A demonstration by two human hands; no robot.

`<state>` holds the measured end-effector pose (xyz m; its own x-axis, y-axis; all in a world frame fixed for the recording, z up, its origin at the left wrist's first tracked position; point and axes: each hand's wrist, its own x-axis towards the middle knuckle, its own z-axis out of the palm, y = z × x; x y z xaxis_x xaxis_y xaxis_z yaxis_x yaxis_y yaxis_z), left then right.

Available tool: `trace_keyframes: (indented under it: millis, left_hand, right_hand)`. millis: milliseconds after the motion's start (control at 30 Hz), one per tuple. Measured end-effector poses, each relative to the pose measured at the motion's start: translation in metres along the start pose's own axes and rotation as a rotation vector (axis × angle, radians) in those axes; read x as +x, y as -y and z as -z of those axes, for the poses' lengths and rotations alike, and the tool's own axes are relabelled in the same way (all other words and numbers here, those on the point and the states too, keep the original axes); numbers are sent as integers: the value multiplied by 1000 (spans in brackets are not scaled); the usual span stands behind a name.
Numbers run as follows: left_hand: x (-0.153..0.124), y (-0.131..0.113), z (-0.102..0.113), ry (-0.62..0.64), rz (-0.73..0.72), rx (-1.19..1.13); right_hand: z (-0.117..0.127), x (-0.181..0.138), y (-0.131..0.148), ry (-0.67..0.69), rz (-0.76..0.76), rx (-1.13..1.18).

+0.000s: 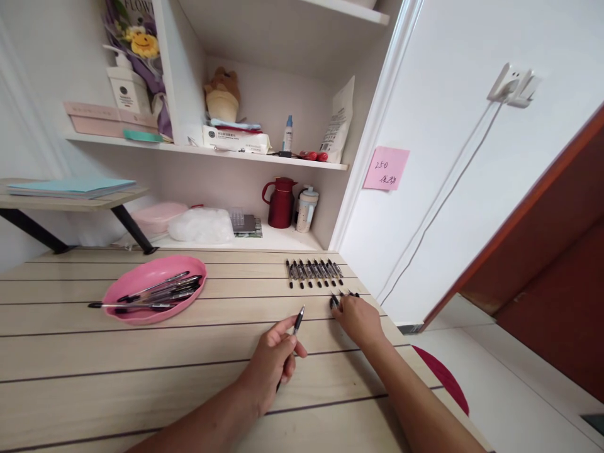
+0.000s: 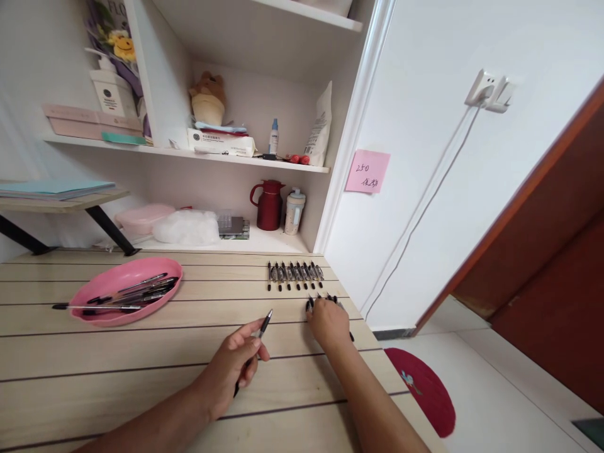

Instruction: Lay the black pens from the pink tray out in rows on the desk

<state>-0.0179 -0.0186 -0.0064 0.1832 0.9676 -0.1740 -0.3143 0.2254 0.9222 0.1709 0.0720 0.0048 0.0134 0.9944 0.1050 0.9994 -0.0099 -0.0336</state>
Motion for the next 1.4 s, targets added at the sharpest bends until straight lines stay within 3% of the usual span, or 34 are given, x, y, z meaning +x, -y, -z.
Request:
trace_keyframes:
  millis: [233,400,500,600,700,800,967,1167,1300,1400]
  left_hand:
    - [0,1,0,9,-9,3]
    - [1,2,0,-3,-17,-7]
    - [2,2,-1,-14,-13,-4]
    - [2,3,-3,-18,-23,12]
    - [2,5,-4,-23,-41,39]
    - [2,6,-4,-23,-33,42]
    - [3,4,-2,8,15,2]
    - [3,3,-2,11,3,19]
    - [3,4,-4,-12,11,31]
    - [2,4,-4,-29,30,40]
  right_hand:
    - [1,-3,-3,30,-11,-21]
    - [12,-7,0,-91,-24,126]
    - [16,-13,17,-70,32,589]
    - [12,-21,40,139,72,1204]
    - [5,-28,57,237,42,1492]
    - [2,-32,62,229,68,1592]
    - [7,-36,58,410,118,1807]
    - [6,-36,58,487,197,1802]
    - [6,-37,58,528,97,1891]
    - [7,-37,58,531,135,1881]
